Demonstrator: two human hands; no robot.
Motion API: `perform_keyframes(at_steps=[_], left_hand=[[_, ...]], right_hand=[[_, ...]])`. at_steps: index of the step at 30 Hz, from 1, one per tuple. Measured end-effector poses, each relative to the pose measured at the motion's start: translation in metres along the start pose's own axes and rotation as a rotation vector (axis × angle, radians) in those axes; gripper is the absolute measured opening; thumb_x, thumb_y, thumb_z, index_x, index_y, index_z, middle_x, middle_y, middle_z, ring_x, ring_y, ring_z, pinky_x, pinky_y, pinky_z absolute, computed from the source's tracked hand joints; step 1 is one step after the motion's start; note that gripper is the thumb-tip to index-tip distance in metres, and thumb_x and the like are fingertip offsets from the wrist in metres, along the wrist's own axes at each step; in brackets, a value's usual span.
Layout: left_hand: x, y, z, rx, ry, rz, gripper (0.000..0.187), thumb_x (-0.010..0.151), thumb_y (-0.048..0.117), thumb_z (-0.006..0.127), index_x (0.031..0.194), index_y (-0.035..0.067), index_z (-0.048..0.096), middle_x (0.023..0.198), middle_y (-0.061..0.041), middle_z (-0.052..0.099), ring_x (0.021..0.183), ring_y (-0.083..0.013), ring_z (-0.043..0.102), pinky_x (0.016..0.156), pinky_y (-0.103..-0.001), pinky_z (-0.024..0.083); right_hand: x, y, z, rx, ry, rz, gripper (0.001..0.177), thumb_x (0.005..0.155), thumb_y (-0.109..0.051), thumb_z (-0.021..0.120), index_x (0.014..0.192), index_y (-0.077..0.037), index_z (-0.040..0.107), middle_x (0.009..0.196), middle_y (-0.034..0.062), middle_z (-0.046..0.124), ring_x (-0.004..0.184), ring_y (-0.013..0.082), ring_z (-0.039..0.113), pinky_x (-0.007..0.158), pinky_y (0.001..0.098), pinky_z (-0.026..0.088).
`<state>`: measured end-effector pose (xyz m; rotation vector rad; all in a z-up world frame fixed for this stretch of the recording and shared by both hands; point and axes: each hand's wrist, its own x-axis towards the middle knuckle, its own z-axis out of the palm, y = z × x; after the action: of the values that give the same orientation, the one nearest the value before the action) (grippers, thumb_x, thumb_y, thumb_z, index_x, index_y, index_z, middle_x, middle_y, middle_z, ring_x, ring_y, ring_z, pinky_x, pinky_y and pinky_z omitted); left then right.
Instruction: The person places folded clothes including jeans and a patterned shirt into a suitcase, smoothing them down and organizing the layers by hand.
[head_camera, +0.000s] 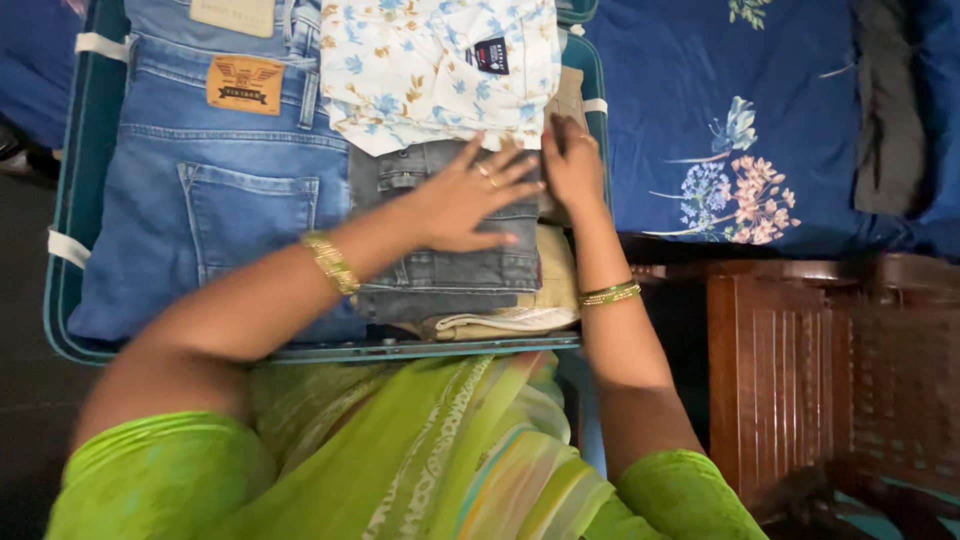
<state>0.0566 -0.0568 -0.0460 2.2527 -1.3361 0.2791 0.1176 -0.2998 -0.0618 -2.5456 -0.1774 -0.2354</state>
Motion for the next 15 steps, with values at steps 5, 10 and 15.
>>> perform_keyframes(at_steps=[5, 10, 15], left_hand=[[-0.002, 0.010, 0.013, 0.017, -0.088, -0.098, 0.083, 0.093, 0.071, 0.047, 0.157, 0.019, 0.043, 0.167, -0.018, 0.030, 0.157, -0.0345, 0.019, 0.120, -0.073, 0.003], [-0.010, 0.036, 0.005, 0.006, -0.129, -0.036, 0.092, 0.084, 0.079, 0.052, 0.154, 0.019, 0.044, 0.162, -0.025, 0.028, 0.152, -0.0423, 0.015, 0.111, -0.076, 0.000], [-0.004, 0.064, 0.015, 0.031, -0.240, 0.120, 0.101, 0.075, 0.081, 0.059, 0.152, 0.016, 0.045, 0.161, -0.019, 0.035, 0.155, -0.0367, 0.017, 0.113, -0.078, -0.003]], right_hand=[[0.006, 0.037, 0.025, -0.119, 0.028, -0.046, 0.044, 0.103, -0.028, 0.054, 0.141, -0.006, 0.061, 0.143, 0.0293, 0.056, 0.135, 0.0445, 0.051, 0.113, 0.0474, 0.039], [0.005, 0.040, 0.036, -0.225, 0.030, 0.058, 0.053, 0.101, -0.030, 0.056, 0.147, -0.005, 0.049, 0.148, 0.0287, 0.051, 0.138, 0.0456, 0.046, 0.113, 0.0476, 0.037], [0.035, 0.060, 0.044, -0.211, -0.084, 0.076, 0.065, 0.103, -0.038, 0.055, 0.157, -0.005, 0.038, 0.155, 0.0299, 0.042, 0.143, 0.0454, 0.042, 0.118, 0.0468, 0.037]])
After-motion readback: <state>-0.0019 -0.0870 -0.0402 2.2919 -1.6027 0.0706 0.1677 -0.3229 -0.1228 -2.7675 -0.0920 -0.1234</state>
